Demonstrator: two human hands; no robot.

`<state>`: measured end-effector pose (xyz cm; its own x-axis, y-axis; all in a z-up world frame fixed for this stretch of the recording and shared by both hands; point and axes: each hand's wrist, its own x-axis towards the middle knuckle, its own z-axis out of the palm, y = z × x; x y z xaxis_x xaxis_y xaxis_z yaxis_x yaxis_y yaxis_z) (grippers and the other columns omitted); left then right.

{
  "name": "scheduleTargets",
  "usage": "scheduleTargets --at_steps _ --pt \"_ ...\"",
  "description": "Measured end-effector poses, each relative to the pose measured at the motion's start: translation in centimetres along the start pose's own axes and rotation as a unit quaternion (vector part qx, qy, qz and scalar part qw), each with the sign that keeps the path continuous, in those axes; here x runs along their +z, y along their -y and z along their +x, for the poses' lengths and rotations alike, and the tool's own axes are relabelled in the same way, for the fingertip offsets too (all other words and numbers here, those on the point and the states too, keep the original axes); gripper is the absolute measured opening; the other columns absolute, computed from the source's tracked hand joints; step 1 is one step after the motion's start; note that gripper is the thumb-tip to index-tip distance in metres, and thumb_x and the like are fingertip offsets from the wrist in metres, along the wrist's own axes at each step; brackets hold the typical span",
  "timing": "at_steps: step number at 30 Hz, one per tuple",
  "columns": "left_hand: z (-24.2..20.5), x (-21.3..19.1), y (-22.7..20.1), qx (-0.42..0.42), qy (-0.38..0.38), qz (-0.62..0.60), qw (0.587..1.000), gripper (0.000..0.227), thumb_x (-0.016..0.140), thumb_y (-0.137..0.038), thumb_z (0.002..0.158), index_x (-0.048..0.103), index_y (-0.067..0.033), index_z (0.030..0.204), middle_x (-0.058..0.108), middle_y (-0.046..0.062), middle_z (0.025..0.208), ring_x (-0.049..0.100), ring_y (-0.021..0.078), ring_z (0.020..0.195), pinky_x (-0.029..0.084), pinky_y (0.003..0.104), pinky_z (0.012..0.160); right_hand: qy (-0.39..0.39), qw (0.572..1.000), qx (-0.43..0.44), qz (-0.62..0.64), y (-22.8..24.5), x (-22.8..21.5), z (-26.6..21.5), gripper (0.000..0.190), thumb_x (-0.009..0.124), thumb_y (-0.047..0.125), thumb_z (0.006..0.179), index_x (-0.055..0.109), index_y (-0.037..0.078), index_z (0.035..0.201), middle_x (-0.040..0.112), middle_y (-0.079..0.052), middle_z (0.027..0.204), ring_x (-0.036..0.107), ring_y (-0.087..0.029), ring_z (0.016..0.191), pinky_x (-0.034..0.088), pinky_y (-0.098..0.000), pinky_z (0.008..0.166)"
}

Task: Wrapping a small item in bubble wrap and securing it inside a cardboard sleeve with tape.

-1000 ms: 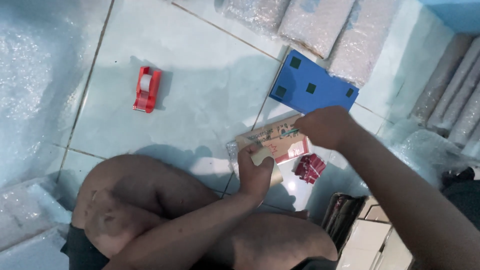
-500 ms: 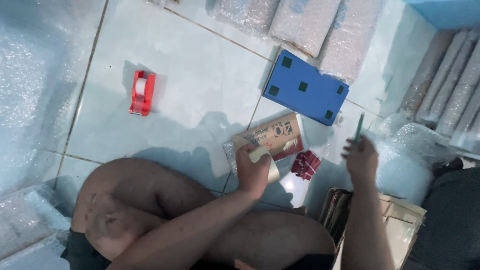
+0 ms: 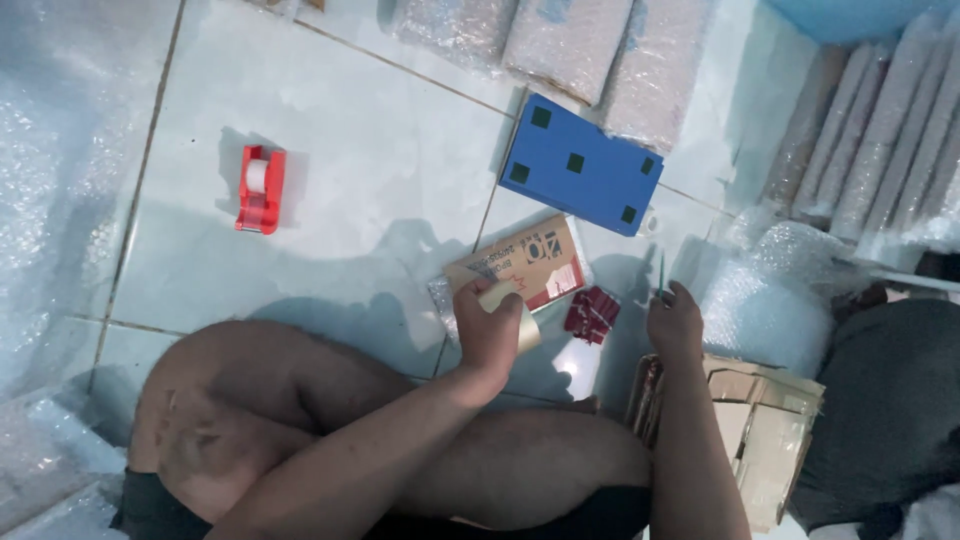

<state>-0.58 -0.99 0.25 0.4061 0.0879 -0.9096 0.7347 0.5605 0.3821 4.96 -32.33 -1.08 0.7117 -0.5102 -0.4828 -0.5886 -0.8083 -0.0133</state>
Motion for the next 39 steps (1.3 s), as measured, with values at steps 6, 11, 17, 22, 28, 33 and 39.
scheduleTargets --at_steps 6,11,17,22,28,33,39 --pt "0.1 -0.4 0.3 0.009 0.026 0.007 1.0 0.063 0.065 -0.02 0.089 0.037 -0.0054 0.143 0.043 0.023 0.137 0.053 0.0436 0.13 0.043 0.058 0.107 -0.145 0.935 -0.31 -0.092 9.8 -1.4 -6.9 0.036 0.074 0.02 0.097 0.074 -0.001 0.127 0.073 -0.022 0.113 0.072 -0.041 0.101 0.06 -0.0468 0.084" --pt "1.7 0.3 3.0 0.065 -0.002 0.067 0.996 0.064 0.07 -0.022 0.08 0.047 -0.0008 0.135 0.045 0.021 0.138 0.046 0.0404 0.14 0.036 0.052 0.118 0.142 0.911 -0.386 0.013 19.3 2.0 -4.8 0.036 0.08 0.021 0.088 0.076 0.017 0.124 0.076 -0.012 0.111 0.07 -0.034 0.1 0.058 -0.044 0.089" --pt "1.4 0.4 2.5 0.054 -0.022 0.046 0.997 0.062 0.07 -0.021 0.079 0.048 -0.0031 0.134 0.046 0.018 0.136 0.045 0.0364 0.14 0.036 0.048 0.12 0.277 0.849 -0.39 -0.225 25.3 5.8 -5.2 0.034 0.077 0.036 0.079 0.08 0.021 0.11 0.079 -0.007 0.103 0.073 -0.033 0.108 0.056 -0.0467 0.097" --pt "1.6 0.5 3.2 0.052 -0.006 0.041 0.998 0.043 0.069 -0.016 0.08 0.054 -0.0054 0.119 0.049 0.012 0.119 0.056 0.0278 0.122 0.044 0.042 0.105 0.274 0.841 -0.393 -0.253 25.2 6.8 -5.5 0.022 0.069 0.03 0.083 0.08 0.02 0.099 0.078 -0.007 0.096 0.075 -0.03 0.101 0.058 -0.0436 0.089" --pt "0.6 0.5 3.0 0.039 -0.016 0.06 0.997 0.053 0.072 -0.019 0.078 0.05 -0.0094 0.125 0.05 0.012 0.12 0.061 0.0285 0.12 0.047 0.039 0.102 0.264 0.833 -0.419 -0.247 24.4 7.5 -4.7 0.024 0.081 0.028 0.08 0.078 0.013 0.099 0.076 -0.011 0.099 0.074 -0.034 0.104 0.059 -0.0452 0.086" --pt "-2.3 0.4 3.8 0.052 0.061 0.082 0.993 0.057 0.068 -0.014 0.08 0.045 -0.0075 0.132 0.049 0.015 0.121 0.063 0.0293 0.11 0.054 0.036 0.092 0.299 0.853 -0.368 -0.218 24.8 6.1 -5.7 0.044 0.084 0.04 0.078 0.076 0.009 0.108 0.075 -0.016 0.111 0.07 -0.036 0.114 0.057 -0.0474 0.095" --pt "-4.8 0.2 3.9 0.087 0.111 0.117 0.983 0.051 0.065 -0.005 0.079 0.046 -0.0027 0.126 0.044 0.019 0.124 0.053 0.0373 0.123 0.046 0.044 0.106 0.245 0.858 -0.376 -0.251 25.3 7.5 -7.4 0.048 0.088 0.045 0.076 0.071 0.011 0.104 0.068 -0.012 0.106 0.068 -0.032 0.111 0.058 -0.0452 0.091"
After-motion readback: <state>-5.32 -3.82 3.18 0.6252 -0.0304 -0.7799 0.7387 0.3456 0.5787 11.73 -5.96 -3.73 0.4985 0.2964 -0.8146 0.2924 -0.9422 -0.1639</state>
